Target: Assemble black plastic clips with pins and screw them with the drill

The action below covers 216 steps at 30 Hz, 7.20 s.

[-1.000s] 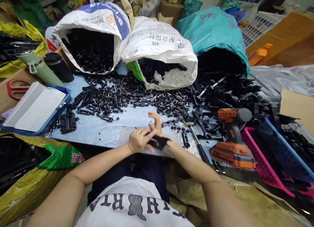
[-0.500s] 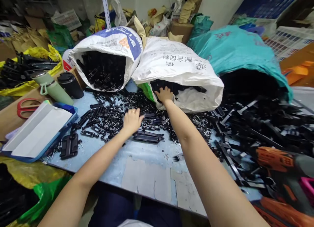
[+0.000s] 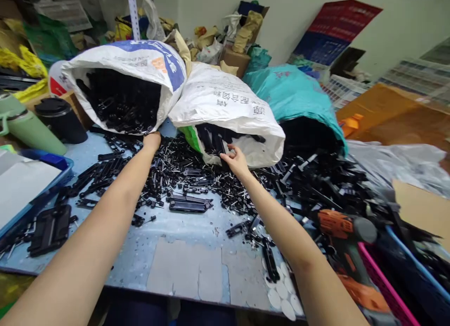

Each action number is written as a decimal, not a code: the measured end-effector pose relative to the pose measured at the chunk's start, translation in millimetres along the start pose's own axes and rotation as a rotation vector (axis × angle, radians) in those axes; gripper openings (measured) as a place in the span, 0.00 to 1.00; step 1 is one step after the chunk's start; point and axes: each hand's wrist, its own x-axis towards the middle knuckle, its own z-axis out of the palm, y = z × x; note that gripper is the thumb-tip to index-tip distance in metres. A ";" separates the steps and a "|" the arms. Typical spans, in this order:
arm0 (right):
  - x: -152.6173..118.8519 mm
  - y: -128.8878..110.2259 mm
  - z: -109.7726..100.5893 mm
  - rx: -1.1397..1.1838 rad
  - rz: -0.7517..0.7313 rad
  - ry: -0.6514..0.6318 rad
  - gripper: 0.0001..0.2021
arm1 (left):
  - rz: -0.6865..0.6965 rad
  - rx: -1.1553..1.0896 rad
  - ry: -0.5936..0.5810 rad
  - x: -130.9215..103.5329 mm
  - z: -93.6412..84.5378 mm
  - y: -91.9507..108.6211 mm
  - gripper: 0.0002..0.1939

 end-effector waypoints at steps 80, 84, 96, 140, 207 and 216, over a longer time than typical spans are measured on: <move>-321.9 -11.4 -15.9 -0.998 -0.443 -0.638 0.22 | 0.748 -0.097 -0.284 -366.1 38.7 98.3 0.34; -323.6 -28.1 -15.6 -1.057 -0.464 -0.552 0.22 | 0.764 -0.175 -0.189 -368.4 47.7 90.3 0.27; -310.7 24.8 -23.7 -0.957 -0.576 -0.401 0.23 | 0.864 -0.139 -0.143 -323.0 49.6 139.5 0.22; -290.9 -49.0 -27.3 -0.922 -0.182 -0.620 0.11 | 0.469 -0.045 -0.113 -361.7 11.9 79.3 0.25; -85.6 -2.9 32.7 -0.317 -0.334 0.130 0.13 | 0.834 0.047 0.069 -333.4 57.1 71.5 0.19; 82.3 -0.7 63.1 -0.745 0.126 0.080 0.18 | 0.830 0.167 -0.115 -279.1 47.0 68.0 0.17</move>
